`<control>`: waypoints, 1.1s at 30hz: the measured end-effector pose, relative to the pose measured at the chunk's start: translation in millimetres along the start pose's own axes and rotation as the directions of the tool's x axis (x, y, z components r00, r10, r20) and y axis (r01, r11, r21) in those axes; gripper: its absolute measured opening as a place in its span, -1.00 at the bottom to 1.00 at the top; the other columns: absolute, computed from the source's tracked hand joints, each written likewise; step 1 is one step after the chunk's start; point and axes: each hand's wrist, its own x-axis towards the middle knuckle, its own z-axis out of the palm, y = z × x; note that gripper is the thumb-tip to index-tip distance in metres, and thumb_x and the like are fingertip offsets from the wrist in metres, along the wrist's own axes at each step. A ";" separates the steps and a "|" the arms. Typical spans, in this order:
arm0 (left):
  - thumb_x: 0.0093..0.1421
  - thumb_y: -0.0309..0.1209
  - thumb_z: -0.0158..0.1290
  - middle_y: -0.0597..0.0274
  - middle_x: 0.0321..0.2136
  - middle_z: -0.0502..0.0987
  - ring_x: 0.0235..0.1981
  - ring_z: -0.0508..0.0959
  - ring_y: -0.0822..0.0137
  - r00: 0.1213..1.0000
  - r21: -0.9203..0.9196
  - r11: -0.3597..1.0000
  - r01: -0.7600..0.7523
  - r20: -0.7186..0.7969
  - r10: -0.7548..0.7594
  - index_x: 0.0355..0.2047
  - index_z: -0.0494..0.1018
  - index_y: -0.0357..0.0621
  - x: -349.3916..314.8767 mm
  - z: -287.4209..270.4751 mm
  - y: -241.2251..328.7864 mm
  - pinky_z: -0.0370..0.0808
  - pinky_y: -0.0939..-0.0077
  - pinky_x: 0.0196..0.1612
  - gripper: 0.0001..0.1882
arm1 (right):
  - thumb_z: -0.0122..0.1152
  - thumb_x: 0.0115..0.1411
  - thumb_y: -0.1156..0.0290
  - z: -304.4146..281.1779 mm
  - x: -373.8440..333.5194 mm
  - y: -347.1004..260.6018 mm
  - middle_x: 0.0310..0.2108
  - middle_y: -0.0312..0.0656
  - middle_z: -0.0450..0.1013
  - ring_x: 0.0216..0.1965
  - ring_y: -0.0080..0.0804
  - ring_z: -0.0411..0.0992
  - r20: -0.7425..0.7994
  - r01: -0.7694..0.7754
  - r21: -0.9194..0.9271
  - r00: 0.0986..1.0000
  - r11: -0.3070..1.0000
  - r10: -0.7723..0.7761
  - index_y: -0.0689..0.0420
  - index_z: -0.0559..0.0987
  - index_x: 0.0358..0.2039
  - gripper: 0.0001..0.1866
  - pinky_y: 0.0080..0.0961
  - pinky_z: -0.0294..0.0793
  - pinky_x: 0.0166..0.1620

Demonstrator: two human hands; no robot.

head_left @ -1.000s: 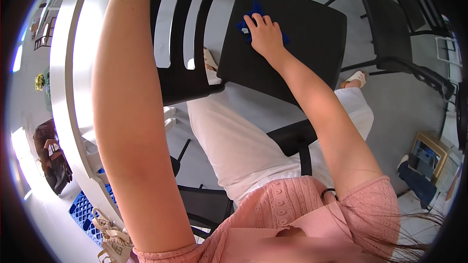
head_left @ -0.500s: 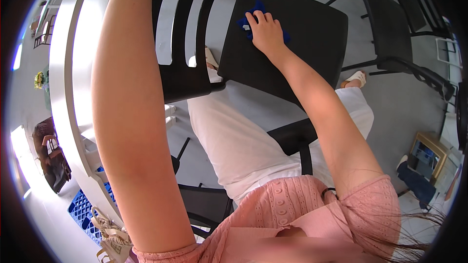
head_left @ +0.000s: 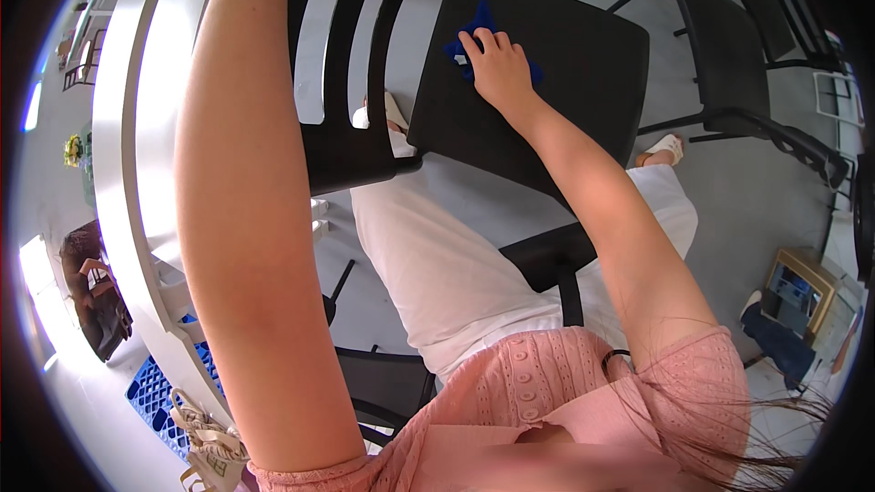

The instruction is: Cleaning and wiping down black chairs with a blue cloth.

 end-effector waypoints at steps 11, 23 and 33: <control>0.38 -0.22 -0.22 -0.07 -0.24 0.60 -0.28 0.64 0.16 0.993 0.028 0.993 -0.118 0.025 0.117 -0.10 0.43 -0.41 -5.1 -2.0 5.0 0.60 0.32 -0.25 -0.56 | 0.04 0.14 0.43 40.9 54.4 40.5 0.23 -0.16 0.31 0.27 -0.16 0.23 -0.148 -0.189 0.139 0.967 0.972 0.209 0.00 0.47 0.13 -0.52 -0.18 0.27 0.23; 0.38 -0.20 -0.21 -0.05 -0.29 0.60 -0.33 0.64 0.15 0.999 -0.053 0.998 -0.043 0.001 0.043 -0.18 0.46 -0.37 6.6 2.8 -13.3 0.59 0.32 -0.27 -0.57 | 0.22 -0.03 0.35 -25.0 -59.3 -35.8 0.29 -0.14 0.25 0.31 -0.24 0.20 0.086 0.263 0.462 0.937 0.847 -0.338 0.18 0.42 0.17 -0.33 -0.20 0.17 0.33; 0.37 -0.18 -0.21 -0.04 -0.25 0.58 -0.29 0.64 0.16 1.000 0.022 1.000 0.007 -0.008 -0.006 -0.08 0.39 -0.36 2.5 -1.1 -8.5 0.59 0.30 -0.27 -0.57 | 0.26 -0.06 0.48 -92.2 -138.6 79.8 0.21 -0.20 0.36 0.25 -0.23 0.28 0.300 0.287 0.374 0.863 0.882 -0.407 0.06 0.47 0.13 -0.36 -0.17 0.21 0.31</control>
